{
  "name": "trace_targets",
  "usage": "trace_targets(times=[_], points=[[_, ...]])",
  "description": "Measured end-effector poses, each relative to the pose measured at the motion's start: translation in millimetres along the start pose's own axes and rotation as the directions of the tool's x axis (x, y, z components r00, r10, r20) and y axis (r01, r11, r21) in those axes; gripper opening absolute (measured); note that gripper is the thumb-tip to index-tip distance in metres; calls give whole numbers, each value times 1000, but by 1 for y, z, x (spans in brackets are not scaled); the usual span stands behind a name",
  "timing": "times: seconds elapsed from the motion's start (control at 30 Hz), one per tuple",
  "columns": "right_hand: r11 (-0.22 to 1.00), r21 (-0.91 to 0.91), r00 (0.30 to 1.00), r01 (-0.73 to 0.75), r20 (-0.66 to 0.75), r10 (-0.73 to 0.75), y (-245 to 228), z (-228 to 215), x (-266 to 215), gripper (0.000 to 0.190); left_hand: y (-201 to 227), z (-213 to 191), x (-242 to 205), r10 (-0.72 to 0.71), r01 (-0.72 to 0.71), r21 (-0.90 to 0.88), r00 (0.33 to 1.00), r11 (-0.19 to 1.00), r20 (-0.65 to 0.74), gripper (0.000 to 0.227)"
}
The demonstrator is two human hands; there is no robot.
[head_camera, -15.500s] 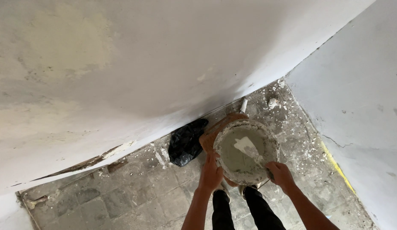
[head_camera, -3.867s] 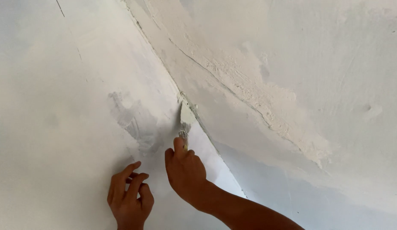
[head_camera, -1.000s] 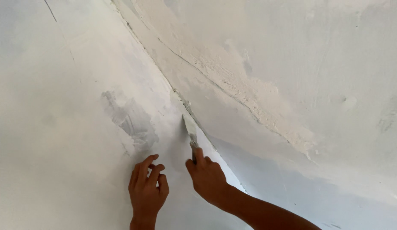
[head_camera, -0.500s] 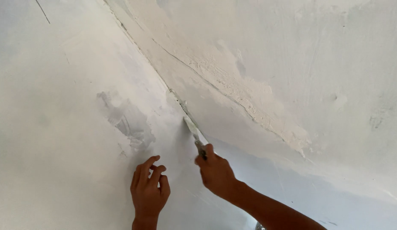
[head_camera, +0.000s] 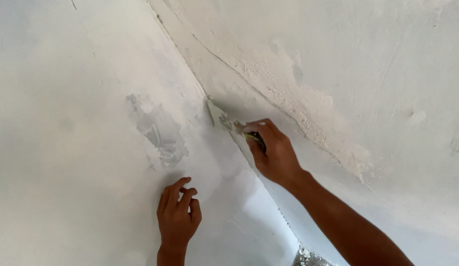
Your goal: The person scoops plaster from a bucket using a putty knife and applies it along the joint between the wall and the ceiling.
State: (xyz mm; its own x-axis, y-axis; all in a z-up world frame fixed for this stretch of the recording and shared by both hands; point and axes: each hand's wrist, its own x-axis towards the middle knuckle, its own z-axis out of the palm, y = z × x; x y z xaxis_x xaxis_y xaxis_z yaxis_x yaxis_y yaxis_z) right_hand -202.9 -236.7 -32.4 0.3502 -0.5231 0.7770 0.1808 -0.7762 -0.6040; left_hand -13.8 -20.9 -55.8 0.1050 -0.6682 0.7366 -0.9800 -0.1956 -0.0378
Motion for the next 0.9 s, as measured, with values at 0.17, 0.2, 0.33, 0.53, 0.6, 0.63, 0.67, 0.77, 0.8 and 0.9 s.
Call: trace_targets(times=[0.17,0.2,0.33,0.53,0.6,0.63,0.67,0.77,0.8,0.9], points=[[992,-51,992,117,-32,-119,2,-1,25,19,-2,-2,2,37,-37,7,999,999,-16,13],[990,-72,992,120,-28,-122,2,-1,29,18,-1,-4,3,49,-49,0,998,999,-27,12],[995,-103,1000,18,4,-18,3,0,18,17,-2,7,1,-4,4,-5,1000,1000,27,15],[989,-130,998,64,13,-63,14,2,-9,17,8,13,9,46,-49,-75,998,996,-34,15],[992,-101,996,79,39,-75,12,-1,-7,17,12,7,13,89,-94,-56,993,994,-75,12],[992,-100,996,83,43,-80,8,-1,-2,17,10,7,13,86,-90,-54,993,994,-79,12],[992,-89,995,94,39,-91,5,-2,4,17,9,8,13,66,-69,-50,996,996,-65,12],[993,-85,996,83,13,-83,5,1,11,16,8,10,11,50,-52,-53,998,997,-41,13],[993,-92,997,74,-11,-75,7,1,13,16,9,10,11,56,-59,-58,998,997,-43,13],[986,-143,996,82,-20,-86,14,3,5,16,1,21,5,43,-45,-72,999,996,-34,15]])
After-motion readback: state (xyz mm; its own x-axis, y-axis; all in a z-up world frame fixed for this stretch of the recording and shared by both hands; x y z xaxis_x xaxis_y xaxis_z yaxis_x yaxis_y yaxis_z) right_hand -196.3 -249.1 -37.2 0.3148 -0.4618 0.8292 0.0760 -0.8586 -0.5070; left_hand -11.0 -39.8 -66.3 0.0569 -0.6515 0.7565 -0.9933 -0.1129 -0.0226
